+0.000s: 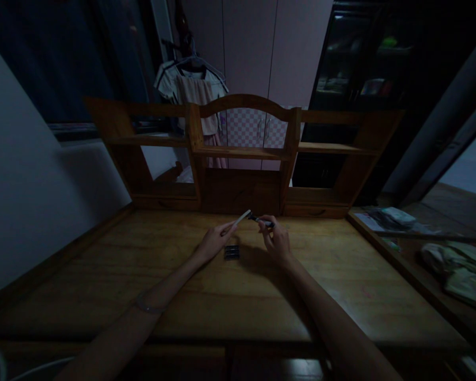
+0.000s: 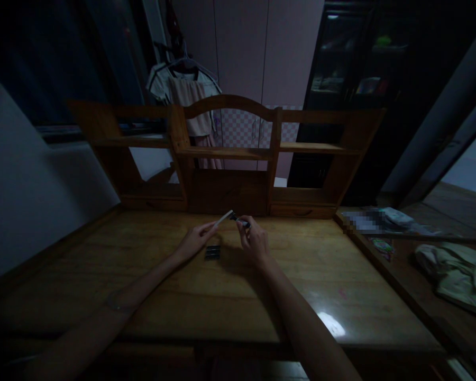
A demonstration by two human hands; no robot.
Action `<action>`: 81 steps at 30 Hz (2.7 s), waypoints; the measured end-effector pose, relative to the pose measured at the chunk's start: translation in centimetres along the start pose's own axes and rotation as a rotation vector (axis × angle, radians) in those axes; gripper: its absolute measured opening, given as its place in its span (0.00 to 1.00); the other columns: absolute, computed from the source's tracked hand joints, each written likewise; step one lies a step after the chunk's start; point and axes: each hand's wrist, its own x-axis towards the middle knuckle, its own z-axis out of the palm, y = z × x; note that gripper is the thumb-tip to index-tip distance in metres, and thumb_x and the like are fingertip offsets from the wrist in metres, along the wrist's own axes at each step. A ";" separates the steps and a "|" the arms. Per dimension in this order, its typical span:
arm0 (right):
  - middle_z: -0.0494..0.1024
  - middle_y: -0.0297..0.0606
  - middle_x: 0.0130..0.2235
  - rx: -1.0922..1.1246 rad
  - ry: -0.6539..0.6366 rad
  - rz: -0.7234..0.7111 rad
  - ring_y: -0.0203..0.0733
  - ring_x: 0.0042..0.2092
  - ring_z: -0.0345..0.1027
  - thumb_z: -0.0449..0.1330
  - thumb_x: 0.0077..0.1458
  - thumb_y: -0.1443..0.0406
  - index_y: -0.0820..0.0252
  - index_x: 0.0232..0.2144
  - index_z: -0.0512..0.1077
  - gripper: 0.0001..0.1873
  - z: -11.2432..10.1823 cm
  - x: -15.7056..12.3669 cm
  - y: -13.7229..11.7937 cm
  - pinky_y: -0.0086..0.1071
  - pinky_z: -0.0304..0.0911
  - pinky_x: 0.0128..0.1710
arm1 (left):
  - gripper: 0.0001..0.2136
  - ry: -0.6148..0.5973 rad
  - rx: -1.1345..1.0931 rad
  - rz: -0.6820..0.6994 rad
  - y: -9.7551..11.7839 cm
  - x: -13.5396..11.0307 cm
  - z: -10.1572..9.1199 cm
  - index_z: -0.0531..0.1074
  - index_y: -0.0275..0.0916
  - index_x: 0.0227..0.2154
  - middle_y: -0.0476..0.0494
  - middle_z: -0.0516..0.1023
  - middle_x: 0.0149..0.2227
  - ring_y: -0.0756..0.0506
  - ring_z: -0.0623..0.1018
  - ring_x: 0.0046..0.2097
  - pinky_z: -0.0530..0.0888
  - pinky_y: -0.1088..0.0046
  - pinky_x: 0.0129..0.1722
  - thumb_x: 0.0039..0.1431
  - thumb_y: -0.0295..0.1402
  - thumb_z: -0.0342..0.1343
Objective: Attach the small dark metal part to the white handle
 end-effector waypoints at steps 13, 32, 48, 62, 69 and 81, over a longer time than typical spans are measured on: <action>0.76 0.39 0.35 -0.006 0.002 -0.002 0.36 0.29 0.69 0.48 0.64 0.57 0.59 0.43 0.67 0.14 0.0 0.0 0.1 0.26 0.60 0.27 | 0.22 0.004 0.000 -0.018 -0.5 0.1 0.0 0.72 0.39 0.50 0.44 0.78 0.45 0.43 0.77 0.44 0.71 0.71 0.45 0.61 0.46 0.48; 0.76 0.40 0.36 0.011 0.007 -0.004 0.37 0.30 0.71 0.47 0.64 0.57 0.59 0.43 0.67 0.14 -0.1 0.1 -0.1 0.27 0.62 0.30 | 0.21 -0.013 -0.006 0.022 0.0 0.1 0.0 0.72 0.39 0.49 0.46 0.78 0.46 0.44 0.77 0.44 0.71 0.71 0.45 0.61 0.46 0.47; 0.76 0.41 0.37 0.022 0.009 0.006 0.38 0.31 0.71 0.47 0.64 0.57 0.59 0.43 0.67 0.15 -0.3 0.1 -0.3 0.28 0.64 0.32 | 0.22 0.011 -0.017 -0.026 -0.2 0.2 -0.1 0.72 0.38 0.50 0.43 0.78 0.46 0.42 0.76 0.46 0.70 0.67 0.49 0.61 0.47 0.47; 0.76 0.40 0.37 0.014 0.004 0.003 0.37 0.30 0.70 0.47 0.64 0.57 0.59 0.43 0.67 0.15 -0.3 0.1 -0.1 0.28 0.63 0.31 | 0.22 -0.027 0.056 -0.012 0.3 0.1 -0.6 0.75 0.36 0.34 0.46 0.78 0.32 0.46 0.75 0.34 0.68 0.74 0.35 0.62 0.48 0.43; 0.76 0.41 0.37 0.024 0.016 0.004 0.38 0.31 0.71 0.47 0.64 0.57 0.59 0.43 0.67 0.15 -0.3 0.1 -0.2 0.28 0.64 0.32 | 0.22 -0.048 0.049 0.006 0.6 0.0 -0.3 0.74 0.36 0.29 0.48 0.75 0.27 0.48 0.73 0.31 0.65 0.76 0.31 0.62 0.48 0.43; 0.76 0.41 0.38 0.023 -0.003 0.016 0.38 0.31 0.71 0.47 0.64 0.56 0.59 0.43 0.67 0.15 -0.2 0.1 -0.1 0.27 0.63 0.29 | 0.23 -0.037 0.098 -0.003 0.2 0.0 -0.2 0.75 0.36 0.34 0.49 0.74 0.28 0.48 0.71 0.30 0.64 0.76 0.30 0.61 0.50 0.43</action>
